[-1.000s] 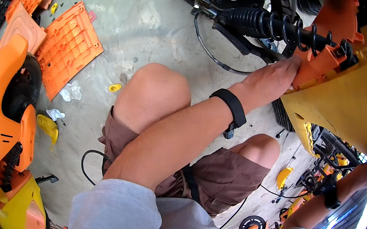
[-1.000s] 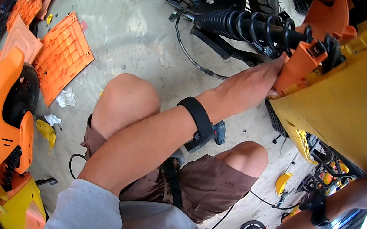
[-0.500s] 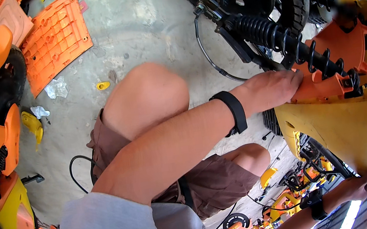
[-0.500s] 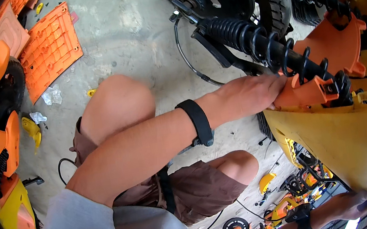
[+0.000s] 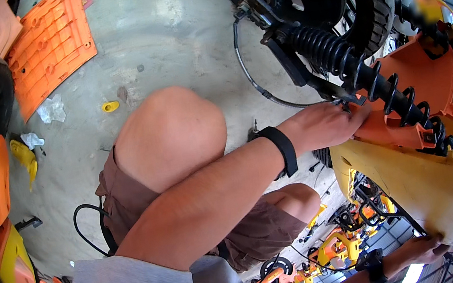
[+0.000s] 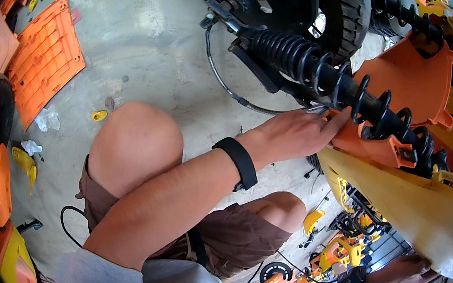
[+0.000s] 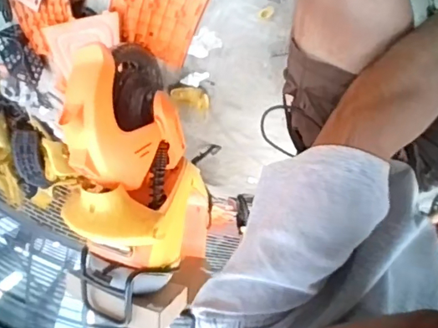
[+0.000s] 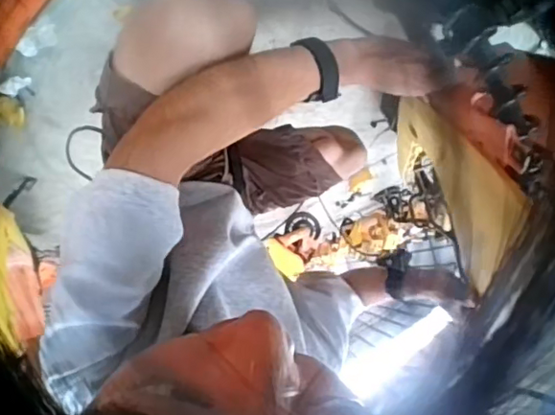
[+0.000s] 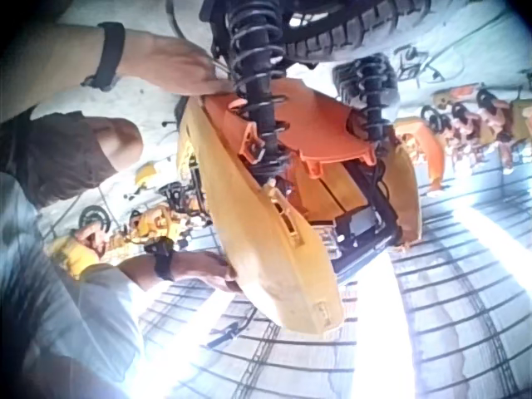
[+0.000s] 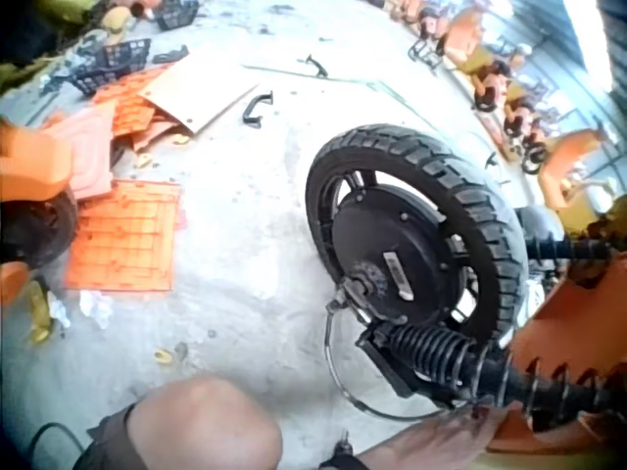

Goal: The person assembles a yellow electric scooter in a workshop filled with similar units. They use a power drill to attach a yellow plastic body panel to the rear of the scooter frame, then move to the front to attach the handlebar assembly.

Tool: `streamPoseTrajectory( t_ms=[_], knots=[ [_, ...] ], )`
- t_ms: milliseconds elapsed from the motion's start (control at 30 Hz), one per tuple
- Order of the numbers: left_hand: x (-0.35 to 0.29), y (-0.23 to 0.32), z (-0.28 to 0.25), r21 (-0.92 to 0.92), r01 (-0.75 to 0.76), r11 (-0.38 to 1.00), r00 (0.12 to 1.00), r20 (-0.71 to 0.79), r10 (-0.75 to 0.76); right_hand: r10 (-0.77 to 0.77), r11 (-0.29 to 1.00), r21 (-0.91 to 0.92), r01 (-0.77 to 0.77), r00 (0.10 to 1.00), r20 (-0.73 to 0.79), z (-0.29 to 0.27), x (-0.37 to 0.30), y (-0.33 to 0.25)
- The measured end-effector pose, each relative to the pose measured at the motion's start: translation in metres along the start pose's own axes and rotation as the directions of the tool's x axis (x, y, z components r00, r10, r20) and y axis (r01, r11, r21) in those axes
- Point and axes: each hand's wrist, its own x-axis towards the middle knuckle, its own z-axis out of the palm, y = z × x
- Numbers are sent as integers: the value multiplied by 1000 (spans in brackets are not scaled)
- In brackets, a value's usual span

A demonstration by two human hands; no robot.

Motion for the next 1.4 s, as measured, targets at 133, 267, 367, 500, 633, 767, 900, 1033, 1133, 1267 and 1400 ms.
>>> streamPoseTrajectory(
  t_ms=[133,267,367,500,633,767,900,1033,1133,1267,1400],
  knots=[
    [3,-1,3,35,-39,999,999,-16,39,-386,862,-306,403,915,116,-2,5,14],
    [4,4,-5,-65,62,996,992,110,-55,72,968,243,-69,997,-3,18,-6,-32],
    [1,7,-11,-149,98,984,982,175,-72,42,990,133,-43,999,15,19,-8,-42],
    [-4,19,-19,-266,122,956,983,164,-80,33,972,233,-25,999,-29,25,-9,-33],
    [6,34,-27,-278,320,906,926,292,-237,13,980,197,-6,999,-33,24,-10,-35],
    [15,40,-43,-307,305,902,939,254,-231,-99,975,196,103,995,-33,22,-8,-23],
    [9,45,-49,-385,156,910,988,60,-144,-71,973,215,84,995,-64,24,-11,-19],
    [1,53,-47,-561,190,806,962,-58,-267,-12,971,239,21,999,-42,24,-11,-16],
    [2,49,-45,-611,120,783,951,-154,-266,-25,950,311,37,999,-41,24,-11,-9],
    [6,50,-40,-610,84,788,926,-245,-288,61,934,356,-35,996,-62,25,-16,-18],
    [9,54,-40,-598,77,798,914,-277,-296,162,923,356,-143,986,-25,14,-18,-12]
  ],
)
